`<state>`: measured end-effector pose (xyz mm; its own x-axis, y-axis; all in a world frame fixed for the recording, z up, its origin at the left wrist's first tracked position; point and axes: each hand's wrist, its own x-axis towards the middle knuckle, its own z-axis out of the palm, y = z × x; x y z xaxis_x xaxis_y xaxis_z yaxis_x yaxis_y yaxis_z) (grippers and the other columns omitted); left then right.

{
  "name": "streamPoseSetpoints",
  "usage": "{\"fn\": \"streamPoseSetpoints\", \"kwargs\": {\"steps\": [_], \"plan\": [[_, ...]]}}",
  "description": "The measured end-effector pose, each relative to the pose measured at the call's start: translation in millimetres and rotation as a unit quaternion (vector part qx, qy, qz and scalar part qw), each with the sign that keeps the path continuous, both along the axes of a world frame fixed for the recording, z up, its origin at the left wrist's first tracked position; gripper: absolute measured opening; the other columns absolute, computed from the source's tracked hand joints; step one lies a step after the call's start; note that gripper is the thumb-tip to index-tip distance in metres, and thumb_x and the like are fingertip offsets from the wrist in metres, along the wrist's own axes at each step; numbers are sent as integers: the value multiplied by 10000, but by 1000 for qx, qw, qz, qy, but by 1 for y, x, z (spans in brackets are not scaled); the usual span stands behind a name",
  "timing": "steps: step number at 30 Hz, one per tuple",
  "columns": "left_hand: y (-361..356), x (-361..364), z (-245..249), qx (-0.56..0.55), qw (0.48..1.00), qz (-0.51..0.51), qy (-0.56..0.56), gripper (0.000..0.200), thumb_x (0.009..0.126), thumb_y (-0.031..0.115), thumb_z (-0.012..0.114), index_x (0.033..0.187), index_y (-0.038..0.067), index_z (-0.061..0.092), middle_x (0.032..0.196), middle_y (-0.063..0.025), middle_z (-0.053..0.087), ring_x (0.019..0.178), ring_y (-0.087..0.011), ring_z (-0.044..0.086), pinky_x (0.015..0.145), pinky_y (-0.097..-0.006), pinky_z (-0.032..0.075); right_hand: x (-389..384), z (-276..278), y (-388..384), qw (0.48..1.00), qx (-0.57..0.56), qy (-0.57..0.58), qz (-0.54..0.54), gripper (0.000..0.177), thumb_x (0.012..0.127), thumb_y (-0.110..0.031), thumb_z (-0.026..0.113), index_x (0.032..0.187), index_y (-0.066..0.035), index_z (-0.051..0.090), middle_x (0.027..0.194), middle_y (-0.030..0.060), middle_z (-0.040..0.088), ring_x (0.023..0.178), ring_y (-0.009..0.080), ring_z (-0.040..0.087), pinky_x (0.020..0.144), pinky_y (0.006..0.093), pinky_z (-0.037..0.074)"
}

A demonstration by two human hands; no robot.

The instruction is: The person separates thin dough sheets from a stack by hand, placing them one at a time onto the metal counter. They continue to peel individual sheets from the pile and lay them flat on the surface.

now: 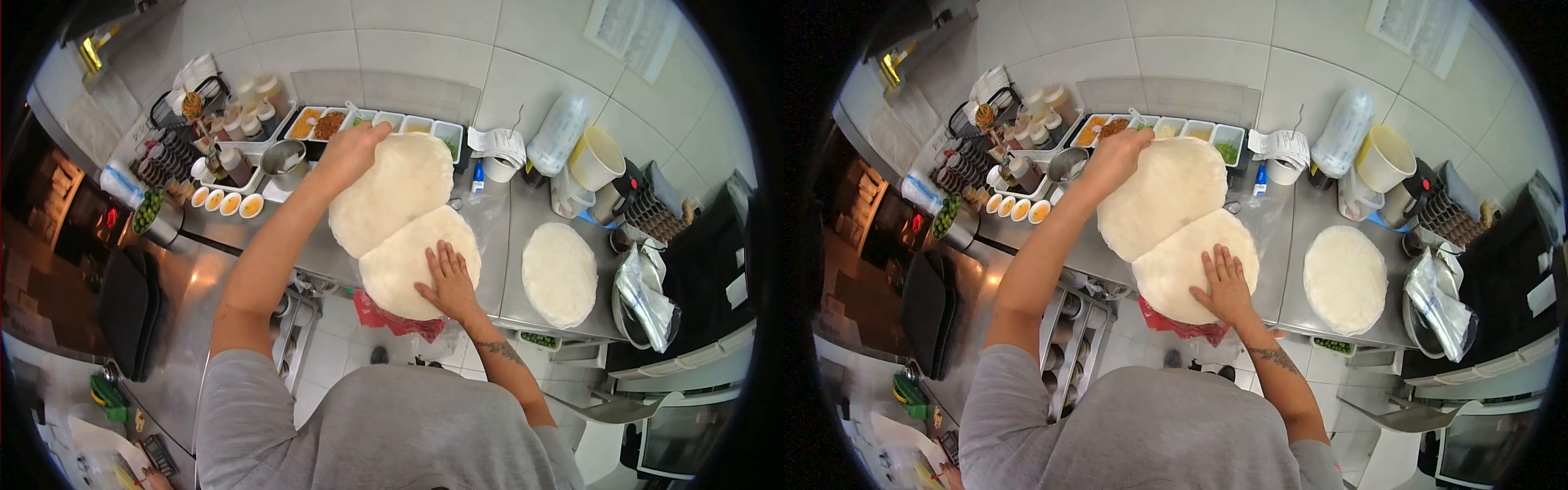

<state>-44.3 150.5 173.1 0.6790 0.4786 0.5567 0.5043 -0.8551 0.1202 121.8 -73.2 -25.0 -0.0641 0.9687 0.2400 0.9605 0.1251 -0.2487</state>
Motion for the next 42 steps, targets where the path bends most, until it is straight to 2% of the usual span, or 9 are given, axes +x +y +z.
{"fn": "streamPoseSetpoints", "kwargs": {"steps": [9, 22, 26, 27, 29, 32, 33, 39, 42], "plan": [[9, 10, 69, -81, 997, -10, 11, 197, 884, 112, 509, 1054, 55, 591, 973, -185, 638, 921, -368, 596, 760, -402, 469, -1, 0, 0, 1000, 10, 13, -5, 759, 856, -474, 550, 1417, -38, 283, 1476, 234, 214, 1381, 352, 186, 1105, 473, 169], [-3, 5, 159, 114, 991, -53, -45, 209, 844, 65, 538, 1047, 31, 578, 942, -157, 650, 873, -351, 617, 748, -372, 498, -1, -4, -1, 1000, 24, 18, -9, 768, 836, -474, 571, 1416, -52, 296, 1464, 231, 243, 1373, 356, 206, 1103, 477, 171], [-46, 15, 113, 134, 986, -94, -33, 232, 785, 20, 554, 1012, 65, 567, 882, -133, 631, 816, -343, 622, 699, -406, 503, 0, 3, 0, 998, 51, 22, -17, 656, 872, -437, 540, 1366, -33, 388, 1407, 222, 367, 1338, 315, 314, 1085, 445, 248], [-71, 16, 91, 120, 985, -122, -10, 207, 781, 23, 553, 973, 100, 566, 853, -126, 614, 778, -334, 623, 654, -410, 503, 3, 1, 0, 977, 49, 207, -29, 587, 890, -397, 529, 1329, -21, 427, 1352, 206, 428, 1285, 290, 378, 1053, 416, 296], [-106, 30, 1, -24, 994, -97, 54, 161, 794, 69, 557, 955, 78, 555, 859, -132, 612, 757, -319, 619, 683, -409, 495, 14, -6, -2, 835, 38, 547, -46, 460, 926, -316, 507, 1256, 5, 506, 1243, 173, 551, 1179, 238, 507, 989, 358, 392], [-169, 36, -156, -150, 968, -194, 51, 174, 821, 135, 549, 961, 41, 510, 838, -161, 576, 733, -320, 628, 600, -441, 501, 31, -4, -16, 626, -19, 772, -110, 311, 953, -190, 466, 1143, 29, 579, 1052, 90, 642, 956, 150, 607, 837, 266, 477], [-178, 38, -176, -203, 961, -185, 43, 174, 833, 155, 556, 951, 36, 511, 835, -166, 578, 739, -323, 627, 599, -439, 497, 29, -1, -19, 619, -15, 777, -115, 302, 954, -178, 462, 1141, 31, 575, 1036, 81, 640, 926, 139, 609, 811, 257, 482], [-180, 43, -153, -443, 875, -147, -132, 174, 868, 168, 609, 823, 8, 559, 744, -68, 610, 682, -154, 578, 659, -301, 457, 21, 24, -29, 593, -12, 796, -123, 277, 953, -137, 467, 1155, 32, 553, 994, 72, 639, 856, 117, 614, 712, 234, 502], [-172, 53, -147, -478, 852, -108, -181, 148, 851, 134, 628, 811, 8, 560, 718, -57, 602, 635, -113, 563, 578, -257, 447, 18, 32, -30, 605, -4, 783, -142, 275, 937, -126, 499, 1164, 21, 548, 995, 68, 639, 848, 115, 615, 694, 243, 506]]}}
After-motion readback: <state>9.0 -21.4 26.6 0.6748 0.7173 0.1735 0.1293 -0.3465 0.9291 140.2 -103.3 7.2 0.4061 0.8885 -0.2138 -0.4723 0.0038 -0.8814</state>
